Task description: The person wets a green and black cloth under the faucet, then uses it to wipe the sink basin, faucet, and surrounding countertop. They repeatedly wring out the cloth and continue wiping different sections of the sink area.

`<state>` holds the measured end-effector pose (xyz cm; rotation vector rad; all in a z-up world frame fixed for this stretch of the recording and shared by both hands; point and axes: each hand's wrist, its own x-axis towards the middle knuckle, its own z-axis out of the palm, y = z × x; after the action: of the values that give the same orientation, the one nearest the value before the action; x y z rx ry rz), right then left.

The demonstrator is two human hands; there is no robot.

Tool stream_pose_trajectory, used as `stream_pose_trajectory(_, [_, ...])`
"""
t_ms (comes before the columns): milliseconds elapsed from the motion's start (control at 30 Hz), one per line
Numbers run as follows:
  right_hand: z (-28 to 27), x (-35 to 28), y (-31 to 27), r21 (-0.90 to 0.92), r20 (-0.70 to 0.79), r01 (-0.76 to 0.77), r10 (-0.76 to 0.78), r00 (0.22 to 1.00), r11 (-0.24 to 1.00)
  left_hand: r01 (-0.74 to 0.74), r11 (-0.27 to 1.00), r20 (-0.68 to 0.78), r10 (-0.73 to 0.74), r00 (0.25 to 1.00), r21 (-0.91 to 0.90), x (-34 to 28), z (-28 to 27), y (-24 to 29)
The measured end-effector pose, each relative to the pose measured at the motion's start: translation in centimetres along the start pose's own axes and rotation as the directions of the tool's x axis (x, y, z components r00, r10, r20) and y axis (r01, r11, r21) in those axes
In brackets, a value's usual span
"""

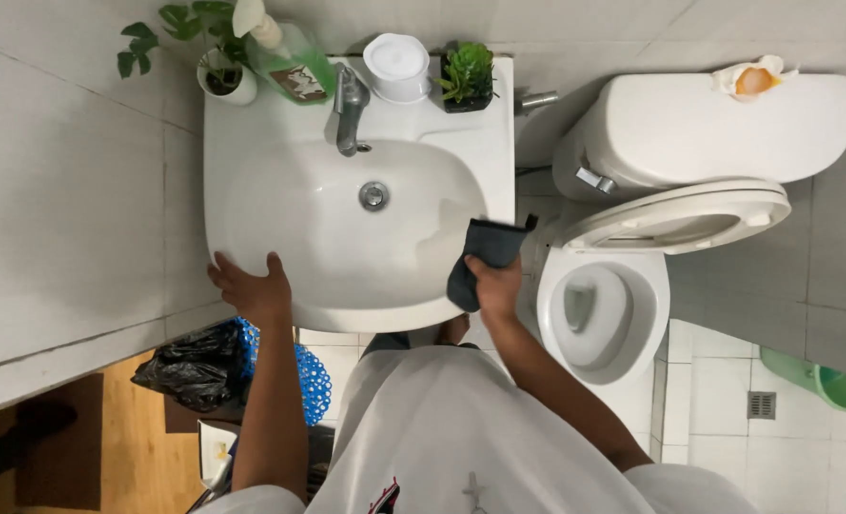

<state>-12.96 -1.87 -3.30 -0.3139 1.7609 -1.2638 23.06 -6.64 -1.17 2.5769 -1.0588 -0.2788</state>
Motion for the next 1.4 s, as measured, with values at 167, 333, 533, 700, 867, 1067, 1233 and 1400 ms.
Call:
stream_pose_trajectory(167, [-1.0,6.0,-2.7,-0.341,0.105,0.144,-0.115,0.988,0.929,0.039,0.996,0.083,-0.046,0.995,0.084,-0.7,-1.5,1.9])
stream_pose_trajectory(333, [1.6,12.5,-6.3,-0.442,0.273,0.220,-0.103,0.956,0.870,0.036,0.989,0.074,-0.046,0.996,0.142,-0.5,-1.3,1.9])
stream_pose_trajectory(533, [4.1,13.6,-11.8,-0.390,0.332,0.183,-0.048,0.942,0.902,0.047,0.982,0.048,-0.057,0.997,0.183,-0.3,-0.8,1.8])
stream_pose_trajectory(700, [5.4,16.4,-12.4,-0.400,0.288,0.185,-0.069,0.955,0.898,0.060,0.981,0.059,-0.072,0.996,0.182,-0.4,-0.8,1.9])
stream_pose_trajectory(867, [4.4,17.5,-11.2,-0.486,0.252,0.282,-0.176,0.951,0.827,0.045,0.985,0.087,-0.060,0.994,0.165,0.5,0.0,0.6])
stream_pose_trajectory(1067, [2.8,11.0,-12.1,-0.570,0.274,0.348,-0.227,0.935,0.744,0.009,0.999,0.074,-0.012,0.997,0.048,-0.2,-1.0,0.6])
stream_pose_trajectory(1233, [1.8,6.3,-10.8,-0.643,0.307,0.400,-0.258,0.916,0.653,-0.028,0.996,0.084,0.035,0.996,-0.084,0.1,-0.9,-0.9])
stream_pose_trajectory(1400, [2.2,2.3,-9.7,-0.759,0.265,0.418,-0.351,0.898,0.499,-0.079,0.986,0.111,0.096,0.989,-0.150,4.9,-1.6,-2.6])
